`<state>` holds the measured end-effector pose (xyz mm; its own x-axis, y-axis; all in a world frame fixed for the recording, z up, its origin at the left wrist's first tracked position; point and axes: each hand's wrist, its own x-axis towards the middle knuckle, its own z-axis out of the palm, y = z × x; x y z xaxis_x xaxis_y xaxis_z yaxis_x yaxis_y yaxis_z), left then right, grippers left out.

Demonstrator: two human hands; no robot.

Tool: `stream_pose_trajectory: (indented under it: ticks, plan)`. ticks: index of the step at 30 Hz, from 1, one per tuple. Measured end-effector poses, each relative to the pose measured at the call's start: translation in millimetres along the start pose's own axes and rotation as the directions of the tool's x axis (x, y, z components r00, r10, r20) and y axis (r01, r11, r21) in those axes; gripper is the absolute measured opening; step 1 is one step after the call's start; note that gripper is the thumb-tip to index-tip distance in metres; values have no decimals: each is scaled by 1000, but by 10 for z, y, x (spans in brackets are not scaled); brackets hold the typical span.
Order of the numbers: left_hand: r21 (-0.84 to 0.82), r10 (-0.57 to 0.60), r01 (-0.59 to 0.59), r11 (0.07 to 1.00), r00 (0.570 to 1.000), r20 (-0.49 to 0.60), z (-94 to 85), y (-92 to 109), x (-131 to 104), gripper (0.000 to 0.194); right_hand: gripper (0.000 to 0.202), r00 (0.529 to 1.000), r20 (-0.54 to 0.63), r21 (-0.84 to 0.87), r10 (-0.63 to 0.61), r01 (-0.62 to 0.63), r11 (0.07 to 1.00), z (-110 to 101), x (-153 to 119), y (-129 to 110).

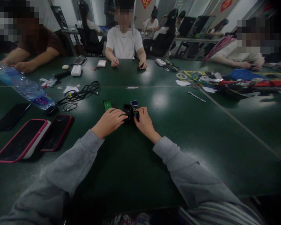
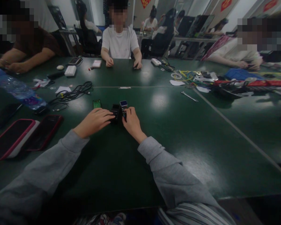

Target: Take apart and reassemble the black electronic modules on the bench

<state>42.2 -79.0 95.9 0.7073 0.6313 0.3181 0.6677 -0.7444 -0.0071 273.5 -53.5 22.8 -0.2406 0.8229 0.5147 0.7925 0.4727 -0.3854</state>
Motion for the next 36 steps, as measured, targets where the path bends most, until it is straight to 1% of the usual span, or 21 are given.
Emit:
stream_pose_trajectory:
  ticks: [2,4,7,10,13,17,22,28,32,36]
  plan:
    - [19,26,-26,999,1000,11,71,41,12,29,32,1000,0,1,-4,4,1000,2,-3,-1]
    - [35,26,-26,999,1000,-17,149,56,8,25,32,1000,4,6,-9,9,1000,0,-7,1]
    - [29,-17,20,999,996,-91,279,88,-11,25,31,1000,10,-5,-7,7,1000,-5,-9,3]
    - [40,-76,85,996,979,-188,404,157,-30,28,30,1000,8,-19,-1,1,1000,-6,-7,-2]
    - [75,-107,127,989,967,-232,484,212,-40,29,29,1000,8,-24,2,-2,1000,-12,-6,-15]
    - [77,-142,167,983,955,-260,517,207,-42,28,27,1000,23,-48,1,0,999,-36,-8,-42]
    - [61,-196,225,972,932,-304,537,168,-36,26,25,1000,11,-51,8,-7,999,-50,-7,-63]
    - [5,-223,235,972,928,-300,555,169,-39,27,25,1000,8,-45,11,-11,999,-47,-13,-75]
    - [-12,-227,234,972,927,-298,567,161,-45,28,25,999,-19,40,41,-40,998,-33,-7,-53]
    - [-24,-229,233,972,926,-301,565,157,-46,28,24,989,-99,164,106,-89,982,3,13,11]
